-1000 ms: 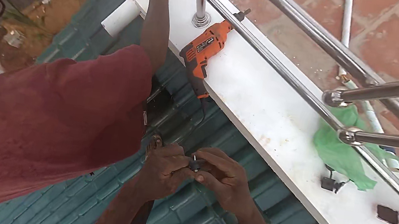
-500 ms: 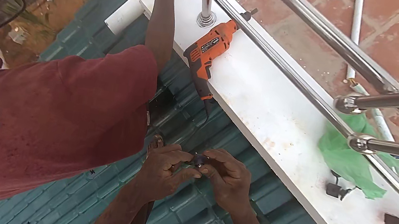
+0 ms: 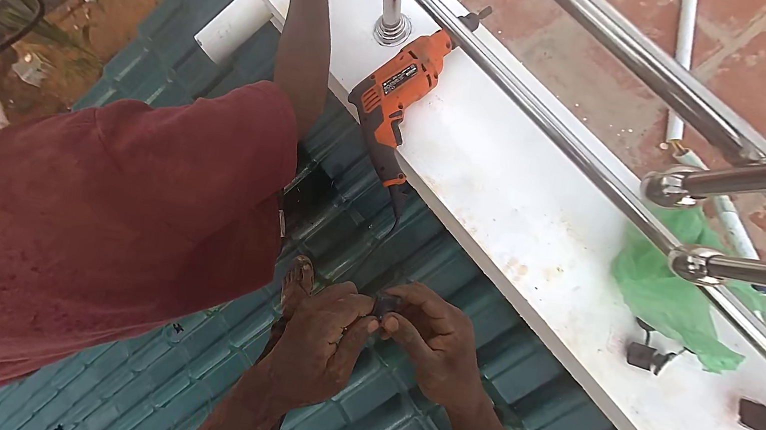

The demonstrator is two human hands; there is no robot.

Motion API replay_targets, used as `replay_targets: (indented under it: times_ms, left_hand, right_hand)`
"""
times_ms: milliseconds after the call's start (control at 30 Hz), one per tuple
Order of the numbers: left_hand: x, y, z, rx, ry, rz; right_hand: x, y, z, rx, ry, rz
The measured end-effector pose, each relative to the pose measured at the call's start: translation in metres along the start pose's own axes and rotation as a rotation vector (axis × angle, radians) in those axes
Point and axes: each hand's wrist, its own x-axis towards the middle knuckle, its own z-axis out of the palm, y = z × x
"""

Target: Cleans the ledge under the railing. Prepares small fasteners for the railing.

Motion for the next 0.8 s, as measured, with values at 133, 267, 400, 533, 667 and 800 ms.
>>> replay_targets:
  times_ms: [133,267,400,533,667,800]
  left_hand:
    - [-0.003,0.001,0.007,0.026,0.025,0.023]
    - [-0.004,0.001,0.011,0.052,0.036,0.023]
    - [-0.007,-0.008,0.012,-0.178,-0.015,-0.042]
    - [-0.01,-0.009,0.015,-0.411,-0.025,-0.131]
    - [-0.01,-0.011,0.011,-0.448,-0.005,-0.159]
    - [-0.014,-0.012,0.011,-0.355,0.02,-0.131]
  right_hand:
    - [-0.009,0.003,0.004,-0.053,0.074,-0.067]
    - [-0.012,0.008,0.007,-0.095,0.125,-0.081]
    - [-0.012,0.007,0.005,-0.002,0.12,0.005]
    - [-0.01,0.005,0.001,0.253,0.103,0.158]
    - [-0.01,0.002,0.004,0.345,0.092,0.212]
    - [-0.018,0.001,0.001,0.229,0.063,0.157]
